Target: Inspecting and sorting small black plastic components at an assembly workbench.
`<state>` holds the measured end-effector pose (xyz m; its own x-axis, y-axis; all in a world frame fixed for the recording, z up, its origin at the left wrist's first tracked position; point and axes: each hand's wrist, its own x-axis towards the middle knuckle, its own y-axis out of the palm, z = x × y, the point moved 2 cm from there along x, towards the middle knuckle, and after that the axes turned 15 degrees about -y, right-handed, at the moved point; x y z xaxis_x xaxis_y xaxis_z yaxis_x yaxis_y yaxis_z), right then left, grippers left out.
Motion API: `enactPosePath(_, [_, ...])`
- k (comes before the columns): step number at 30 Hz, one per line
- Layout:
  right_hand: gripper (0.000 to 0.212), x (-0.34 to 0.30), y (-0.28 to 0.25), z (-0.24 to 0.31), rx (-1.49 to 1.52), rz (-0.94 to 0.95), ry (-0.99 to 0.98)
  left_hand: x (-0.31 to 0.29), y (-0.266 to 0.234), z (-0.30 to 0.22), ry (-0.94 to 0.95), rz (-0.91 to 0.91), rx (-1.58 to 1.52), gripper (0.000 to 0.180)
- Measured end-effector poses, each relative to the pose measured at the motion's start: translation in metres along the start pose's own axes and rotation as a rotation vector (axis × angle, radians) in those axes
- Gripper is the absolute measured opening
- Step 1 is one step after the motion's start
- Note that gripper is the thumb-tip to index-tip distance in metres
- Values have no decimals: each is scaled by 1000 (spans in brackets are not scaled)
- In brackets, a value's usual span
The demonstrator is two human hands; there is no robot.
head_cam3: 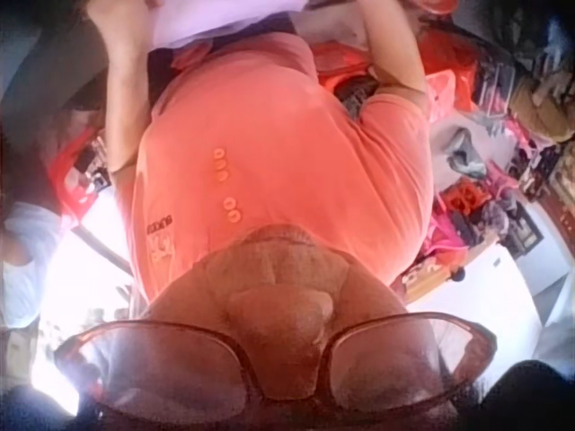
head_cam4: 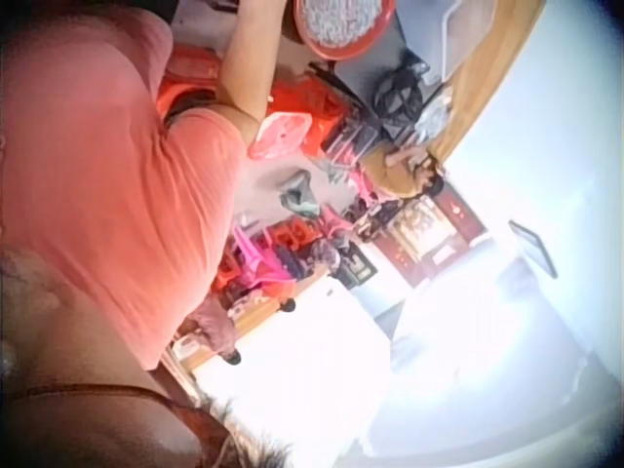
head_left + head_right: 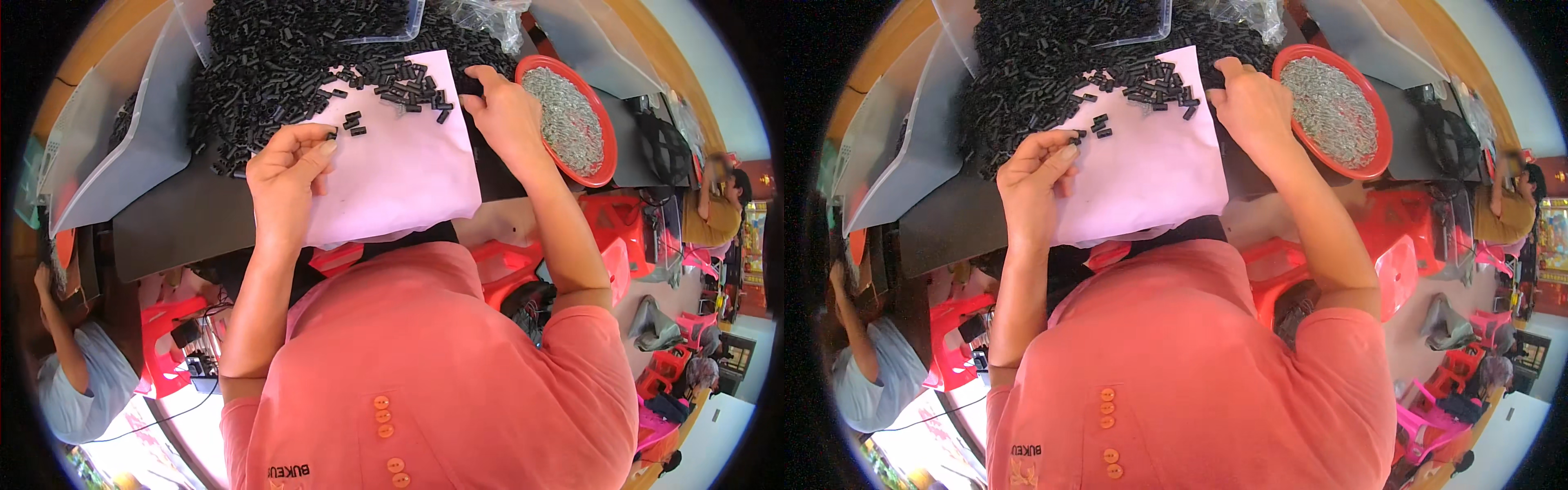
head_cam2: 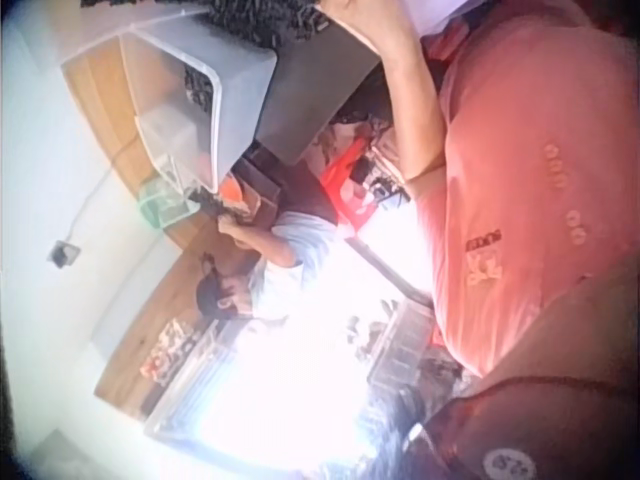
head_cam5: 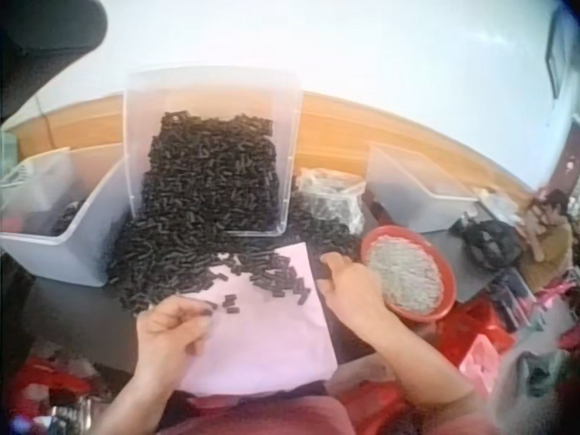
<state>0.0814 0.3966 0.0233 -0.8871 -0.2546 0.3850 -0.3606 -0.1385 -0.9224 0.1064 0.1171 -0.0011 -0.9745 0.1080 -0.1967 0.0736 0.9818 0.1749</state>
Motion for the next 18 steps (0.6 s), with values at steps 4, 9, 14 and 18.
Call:
enactPosePath(4, [38,-10,-9,1,83,-73,-22,-1,0,-1,-13,-8,32,15])
enactPosePath(9, [25,-34,-29,3,280,-103,-25,0,-1,-1,-7,-8,31,15])
enactPosePath(14, [15,-52,-35,15,421,38,-219,1,0,-1,-7,-20,22,15])
enactPosePath(18, [12,-46,-27,18,213,-54,-299,1,0,-1,-3,-20,32,15])
